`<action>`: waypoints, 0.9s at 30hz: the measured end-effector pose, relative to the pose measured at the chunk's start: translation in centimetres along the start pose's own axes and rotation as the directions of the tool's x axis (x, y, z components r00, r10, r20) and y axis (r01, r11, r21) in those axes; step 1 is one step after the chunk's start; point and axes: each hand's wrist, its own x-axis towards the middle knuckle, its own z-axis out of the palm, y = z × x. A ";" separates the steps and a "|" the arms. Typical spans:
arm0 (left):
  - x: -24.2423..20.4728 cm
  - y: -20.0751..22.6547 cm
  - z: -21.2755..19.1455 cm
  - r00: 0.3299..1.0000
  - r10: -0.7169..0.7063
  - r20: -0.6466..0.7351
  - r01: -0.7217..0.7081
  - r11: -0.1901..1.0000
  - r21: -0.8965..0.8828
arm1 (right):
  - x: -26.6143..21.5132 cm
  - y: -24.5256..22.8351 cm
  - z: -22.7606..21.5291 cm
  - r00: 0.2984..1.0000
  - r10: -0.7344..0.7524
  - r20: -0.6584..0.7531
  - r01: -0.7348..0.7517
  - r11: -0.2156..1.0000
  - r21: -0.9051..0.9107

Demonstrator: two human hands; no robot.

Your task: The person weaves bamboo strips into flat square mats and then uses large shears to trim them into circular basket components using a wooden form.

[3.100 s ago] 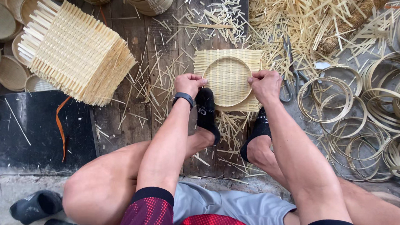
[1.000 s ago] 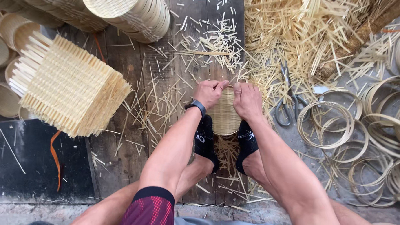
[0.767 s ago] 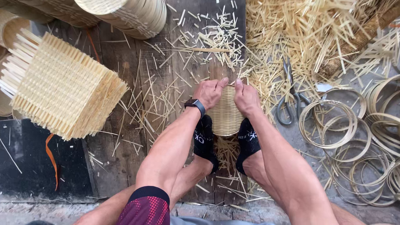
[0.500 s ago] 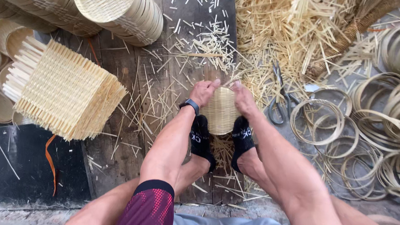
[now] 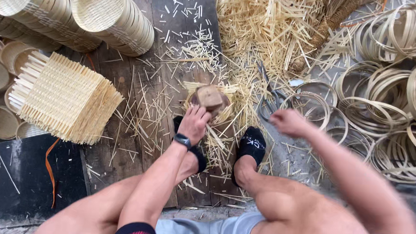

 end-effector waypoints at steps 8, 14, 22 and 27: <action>-0.7 -0.1 -0.6 0.915 -0.395 0.088 0.404 0.897 -0.176 | 8.4 7.3 8.7 0.786 0.222 -0.577 -0.075 0.961 0.267; 3.5 3.4 6.0 0.536 -0.844 -0.018 0.808 0.519 -0.279 | 10.9 4.7 8.2 0.793 0.156 -0.589 -0.222 0.974 -0.041; 3.5 0.7 4.3 0.828 -0.524 -0.199 0.456 0.836 -0.305 | 10.6 5.4 6.6 0.937 0.302 -0.174 -0.256 0.935 0.243; 4.3 -1.1 4.9 0.904 -0.421 0.073 0.428 0.885 -0.183 | 3.9 1.3 6.3 0.955 0.289 0.069 -0.281 0.806 0.521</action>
